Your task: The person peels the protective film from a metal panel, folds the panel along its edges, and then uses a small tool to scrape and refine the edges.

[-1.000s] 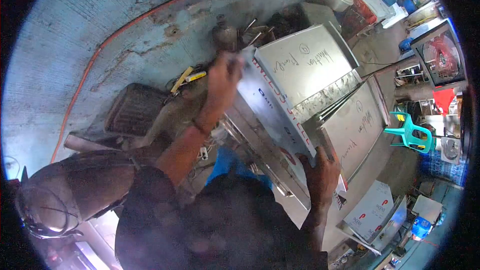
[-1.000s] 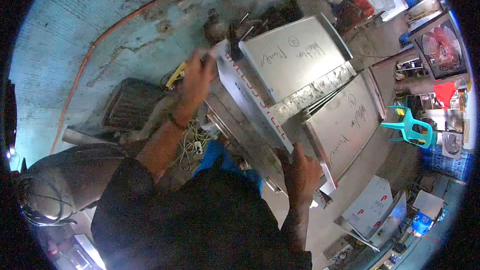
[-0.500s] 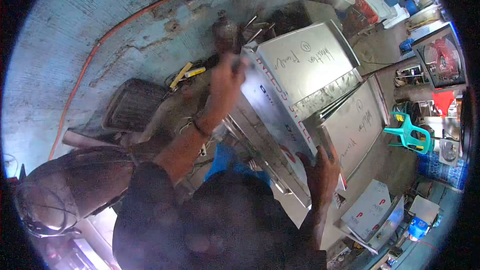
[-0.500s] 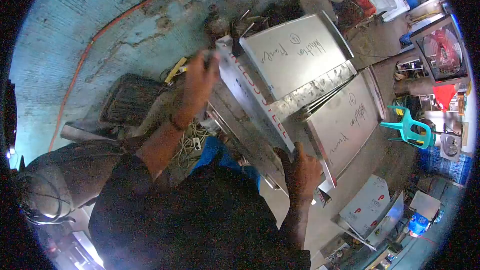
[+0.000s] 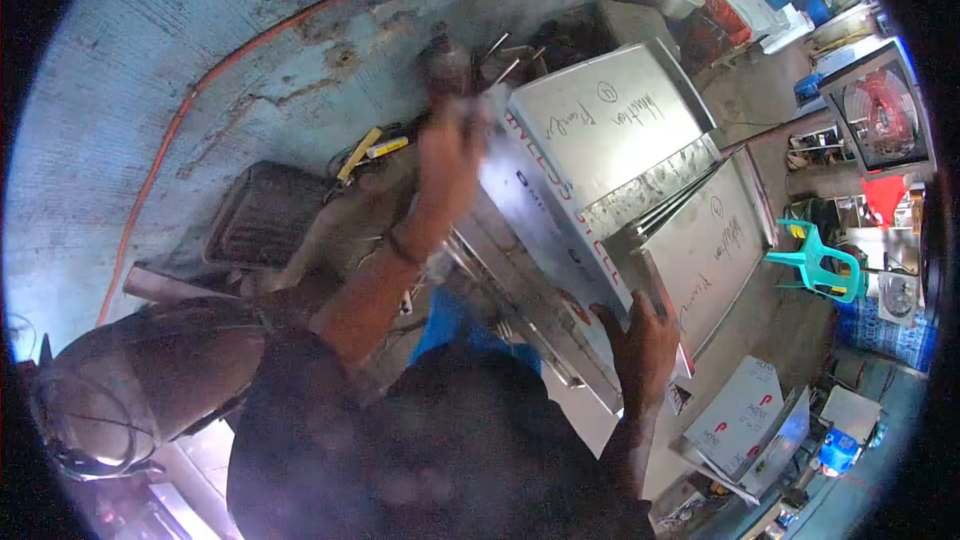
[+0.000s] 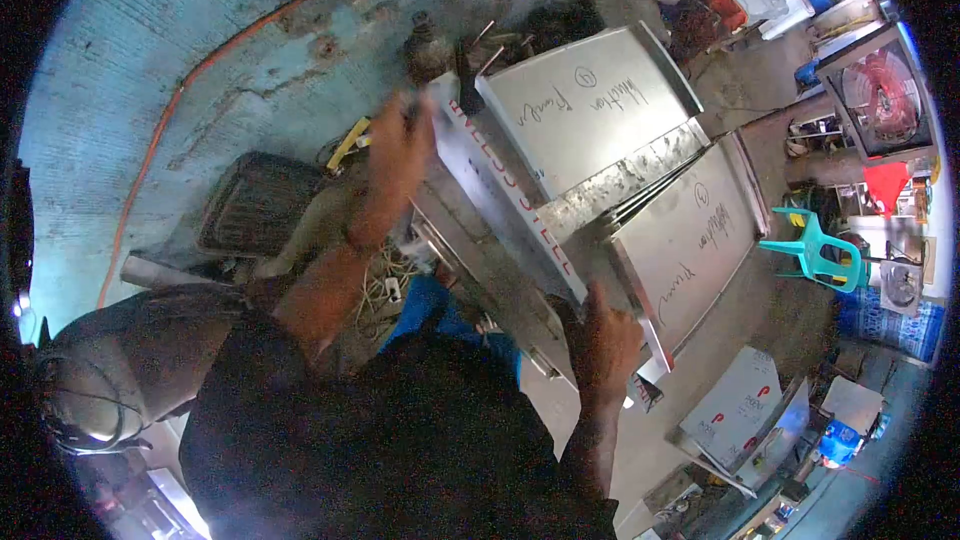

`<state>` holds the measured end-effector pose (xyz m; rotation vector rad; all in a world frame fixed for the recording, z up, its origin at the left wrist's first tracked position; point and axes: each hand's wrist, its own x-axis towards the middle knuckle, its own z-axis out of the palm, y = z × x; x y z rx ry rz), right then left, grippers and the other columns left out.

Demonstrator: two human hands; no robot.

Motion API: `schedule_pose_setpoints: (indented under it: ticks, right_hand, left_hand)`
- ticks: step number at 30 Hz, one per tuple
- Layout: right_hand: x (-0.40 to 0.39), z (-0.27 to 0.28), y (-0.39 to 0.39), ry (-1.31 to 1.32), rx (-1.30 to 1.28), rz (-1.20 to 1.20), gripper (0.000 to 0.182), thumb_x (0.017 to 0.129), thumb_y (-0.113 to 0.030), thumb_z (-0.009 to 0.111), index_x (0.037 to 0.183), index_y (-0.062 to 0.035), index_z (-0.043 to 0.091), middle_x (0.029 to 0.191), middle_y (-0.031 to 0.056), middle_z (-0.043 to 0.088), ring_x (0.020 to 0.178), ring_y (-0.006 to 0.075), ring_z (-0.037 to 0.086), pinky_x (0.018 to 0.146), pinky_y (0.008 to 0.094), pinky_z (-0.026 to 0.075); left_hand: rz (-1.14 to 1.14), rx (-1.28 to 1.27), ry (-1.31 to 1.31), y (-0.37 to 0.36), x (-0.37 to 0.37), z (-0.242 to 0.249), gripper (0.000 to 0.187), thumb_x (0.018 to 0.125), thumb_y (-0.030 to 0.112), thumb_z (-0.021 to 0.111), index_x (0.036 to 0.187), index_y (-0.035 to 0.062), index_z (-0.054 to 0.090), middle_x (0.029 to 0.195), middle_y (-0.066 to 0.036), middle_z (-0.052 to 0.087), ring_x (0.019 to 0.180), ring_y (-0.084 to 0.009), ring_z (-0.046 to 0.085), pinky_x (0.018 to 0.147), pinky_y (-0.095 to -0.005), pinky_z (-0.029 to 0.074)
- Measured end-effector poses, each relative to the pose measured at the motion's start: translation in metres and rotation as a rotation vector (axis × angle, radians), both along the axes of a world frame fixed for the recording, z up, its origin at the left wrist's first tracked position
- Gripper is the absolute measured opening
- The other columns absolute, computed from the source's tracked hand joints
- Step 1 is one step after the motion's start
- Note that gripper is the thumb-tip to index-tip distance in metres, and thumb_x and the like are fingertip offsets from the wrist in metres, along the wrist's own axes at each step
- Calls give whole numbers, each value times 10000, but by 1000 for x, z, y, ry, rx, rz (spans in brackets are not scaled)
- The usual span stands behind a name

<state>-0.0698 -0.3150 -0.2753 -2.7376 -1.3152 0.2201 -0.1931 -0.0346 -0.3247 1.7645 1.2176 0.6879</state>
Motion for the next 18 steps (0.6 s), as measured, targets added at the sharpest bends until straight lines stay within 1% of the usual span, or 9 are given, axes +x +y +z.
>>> schedule_pose_setpoints:
  ticks: [1,2,4,6,8,12,13,16,18]
  right_hand:
    - [0,0,-1,4,-13,-3,439,821,-476,725,980,-83,609,683,194,645,660,387,653,576,491,470]
    - [2,0,2,-3,-16,-2,444,819,-477,726,981,-81,608,683,199,644,662,388,653,580,492,470]
    - [5,1,4,-4,22,1,447,818,-480,726,982,-81,609,690,198,645,664,391,651,581,493,469]
    - [5,-1,3,17,45,0,451,817,-483,726,984,-81,610,697,198,647,665,394,650,582,495,469]
    - [3,-1,1,23,20,-12,450,817,-490,722,987,-88,614,717,198,654,698,399,658,593,505,473]
    - [6,0,3,14,88,19,464,814,-501,719,1009,-91,620,738,195,663,711,389,659,593,496,469]
    - [6,1,4,27,43,-3,469,815,-504,719,1026,-96,624,742,195,666,711,384,662,597,493,473]
    - [7,1,4,31,19,-21,474,818,-508,717,1051,-105,631,741,190,670,702,380,665,608,491,481]
    - [6,1,0,45,16,-19,473,820,-510,715,1059,-109,634,736,186,672,692,381,666,615,491,485]
  left_hand:
    - [31,6,-153,18,-2,-3,302,1000,293,543,1030,-5,569,831,-148,632,816,-255,641,748,-393,501]
    - [30,12,-160,7,-1,0,302,1000,293,543,1030,-5,569,831,-148,632,816,-255,641,748,-393,501]
    - [-198,320,-192,-25,-2,2,342,999,354,540,991,12,563,693,-147,605,586,-313,596,617,-447,488]
    - [-176,319,-215,-5,-1,-22,331,996,357,542,1007,27,557,689,-157,607,608,-333,623,624,-464,491]
    - [78,379,-116,25,-3,-28,320,988,345,560,1031,27,557,728,-172,623,701,-340,659,663,-476,494]
    - [-63,205,-160,2,-5,-26,378,994,398,530,1031,23,551,772,-200,648,682,-363,663,599,-472,502]
    - [65,523,-54,22,-5,-32,385,982,414,548,1023,32,547,764,-222,648,680,-404,658,596,-484,506]
    - [-47,307,-54,7,-10,-18,371,973,400,572,1043,37,542,801,-244,648,766,-440,656,659,-503,509]
    - [-55,388,-57,11,-8,-23,374,971,393,573,1068,36,527,806,-251,643,810,-455,650,683,-512,503]
